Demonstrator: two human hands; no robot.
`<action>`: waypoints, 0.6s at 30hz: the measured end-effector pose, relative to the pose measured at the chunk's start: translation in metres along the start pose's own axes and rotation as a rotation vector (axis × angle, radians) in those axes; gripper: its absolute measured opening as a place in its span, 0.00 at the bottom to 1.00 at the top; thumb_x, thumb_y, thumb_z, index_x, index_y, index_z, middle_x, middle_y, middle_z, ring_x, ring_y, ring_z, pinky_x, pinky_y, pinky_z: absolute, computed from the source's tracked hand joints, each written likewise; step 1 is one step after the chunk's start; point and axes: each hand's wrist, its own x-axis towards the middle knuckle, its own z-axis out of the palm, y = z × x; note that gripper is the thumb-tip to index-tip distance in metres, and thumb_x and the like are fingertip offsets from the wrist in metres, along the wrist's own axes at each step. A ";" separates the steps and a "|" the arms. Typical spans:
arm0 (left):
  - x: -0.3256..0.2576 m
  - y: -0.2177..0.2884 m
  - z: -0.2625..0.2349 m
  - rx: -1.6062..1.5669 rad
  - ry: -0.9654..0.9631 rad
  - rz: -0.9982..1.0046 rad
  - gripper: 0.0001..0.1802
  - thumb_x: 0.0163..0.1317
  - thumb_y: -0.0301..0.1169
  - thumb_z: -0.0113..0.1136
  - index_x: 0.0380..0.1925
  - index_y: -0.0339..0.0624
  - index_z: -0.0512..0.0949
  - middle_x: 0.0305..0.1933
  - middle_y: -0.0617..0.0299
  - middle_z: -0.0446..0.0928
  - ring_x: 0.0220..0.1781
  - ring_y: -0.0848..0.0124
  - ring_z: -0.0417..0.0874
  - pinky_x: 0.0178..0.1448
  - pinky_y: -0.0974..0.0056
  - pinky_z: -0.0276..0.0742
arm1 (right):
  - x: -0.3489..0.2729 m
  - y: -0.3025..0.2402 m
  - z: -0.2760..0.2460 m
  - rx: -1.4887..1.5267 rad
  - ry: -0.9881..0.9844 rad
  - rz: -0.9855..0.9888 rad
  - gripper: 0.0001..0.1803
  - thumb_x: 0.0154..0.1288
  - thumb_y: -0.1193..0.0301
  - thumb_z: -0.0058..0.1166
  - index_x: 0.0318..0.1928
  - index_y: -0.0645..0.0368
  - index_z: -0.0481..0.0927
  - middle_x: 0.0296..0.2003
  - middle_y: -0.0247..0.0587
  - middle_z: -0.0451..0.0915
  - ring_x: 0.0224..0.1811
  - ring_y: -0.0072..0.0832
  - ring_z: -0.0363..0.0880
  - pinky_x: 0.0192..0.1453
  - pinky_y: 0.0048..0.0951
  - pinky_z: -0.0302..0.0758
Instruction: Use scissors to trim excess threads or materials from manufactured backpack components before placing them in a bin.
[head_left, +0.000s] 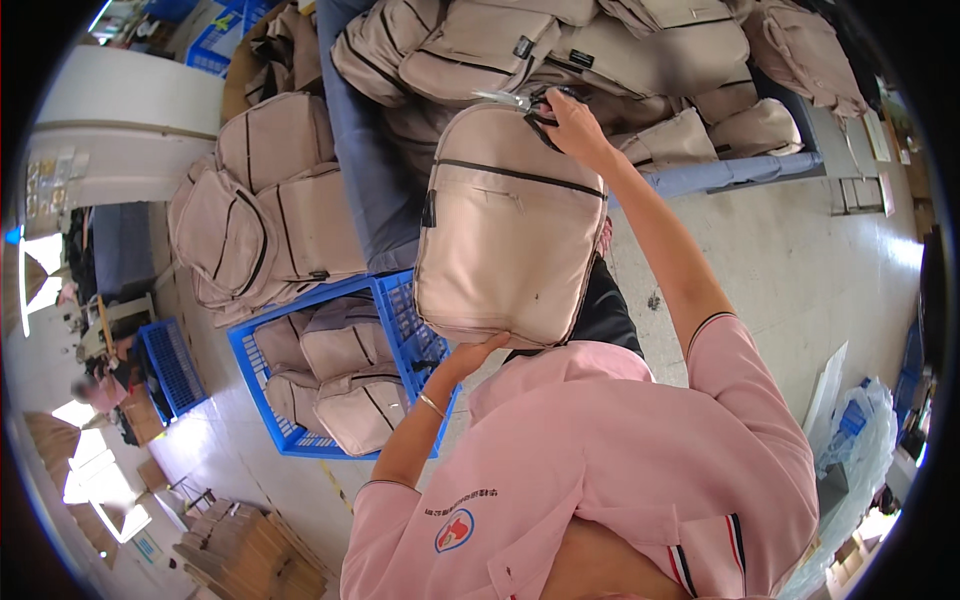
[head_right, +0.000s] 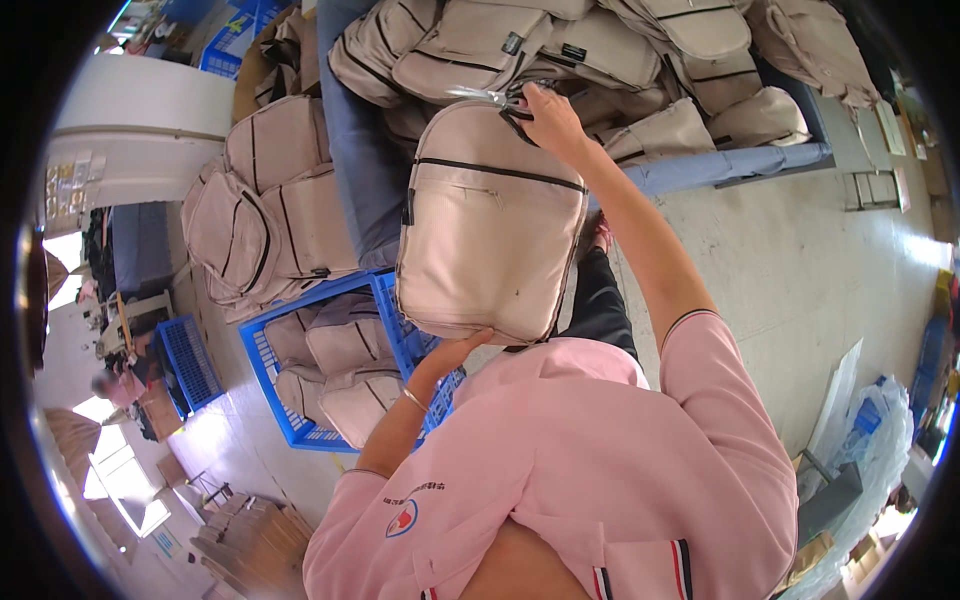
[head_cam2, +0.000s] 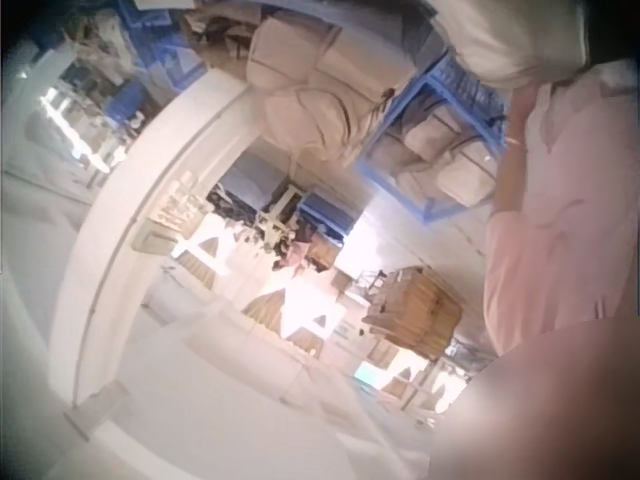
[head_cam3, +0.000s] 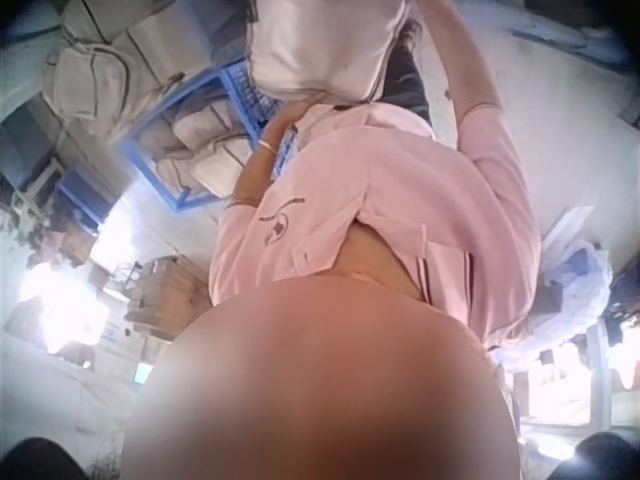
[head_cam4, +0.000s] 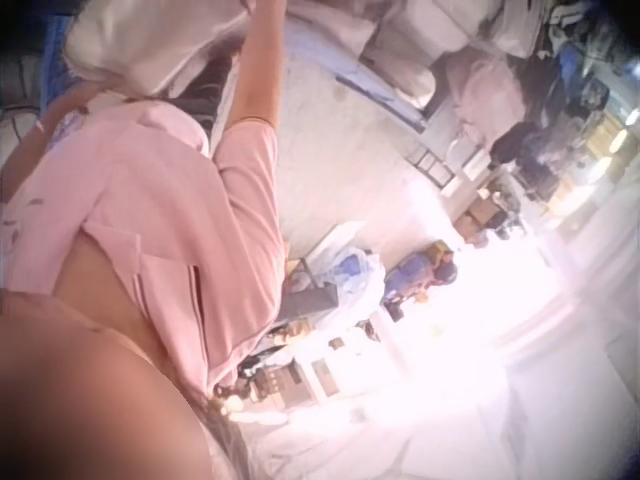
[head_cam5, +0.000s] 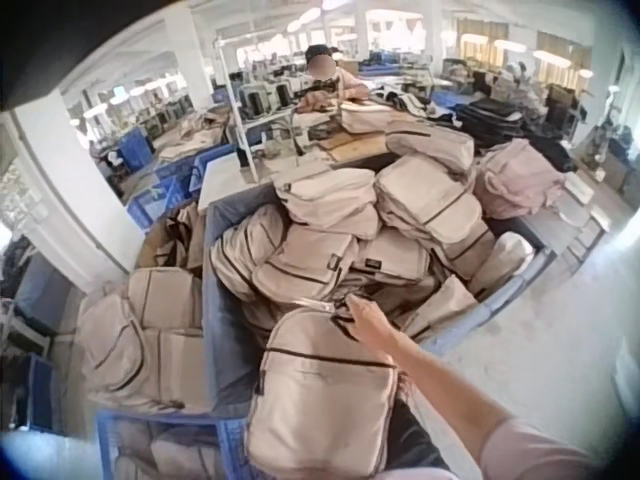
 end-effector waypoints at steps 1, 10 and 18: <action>-0.005 -0.002 -0.008 0.019 0.028 -0.021 0.36 0.67 0.50 0.61 0.65 0.33 0.70 0.69 0.54 0.71 0.70 0.65 0.68 0.74 0.64 0.60 | 0.004 -0.011 0.005 0.014 -0.007 -0.016 0.17 0.58 0.68 0.63 0.40 0.61 0.68 0.37 0.53 0.80 0.46 0.54 0.78 0.45 0.46 0.74; -0.073 0.020 -0.128 -0.042 0.789 0.303 0.19 0.69 0.42 0.60 0.43 0.34 0.79 0.36 0.69 0.78 0.35 0.77 0.73 0.39 0.66 0.70 | -0.093 -0.061 -0.070 0.478 -0.018 0.338 0.22 0.51 0.62 0.71 0.34 0.60 0.71 0.23 0.41 0.72 0.26 0.32 0.68 0.35 0.32 0.71; 0.002 0.137 -0.226 0.157 1.199 0.545 0.23 0.73 0.46 0.51 0.33 0.36 0.80 0.27 0.58 0.81 0.32 0.73 0.80 0.41 0.66 0.74 | -0.252 -0.113 -0.046 0.842 -0.308 0.724 0.18 0.62 0.65 0.68 0.35 0.62 0.71 0.25 0.35 0.77 0.30 0.22 0.79 0.35 0.26 0.76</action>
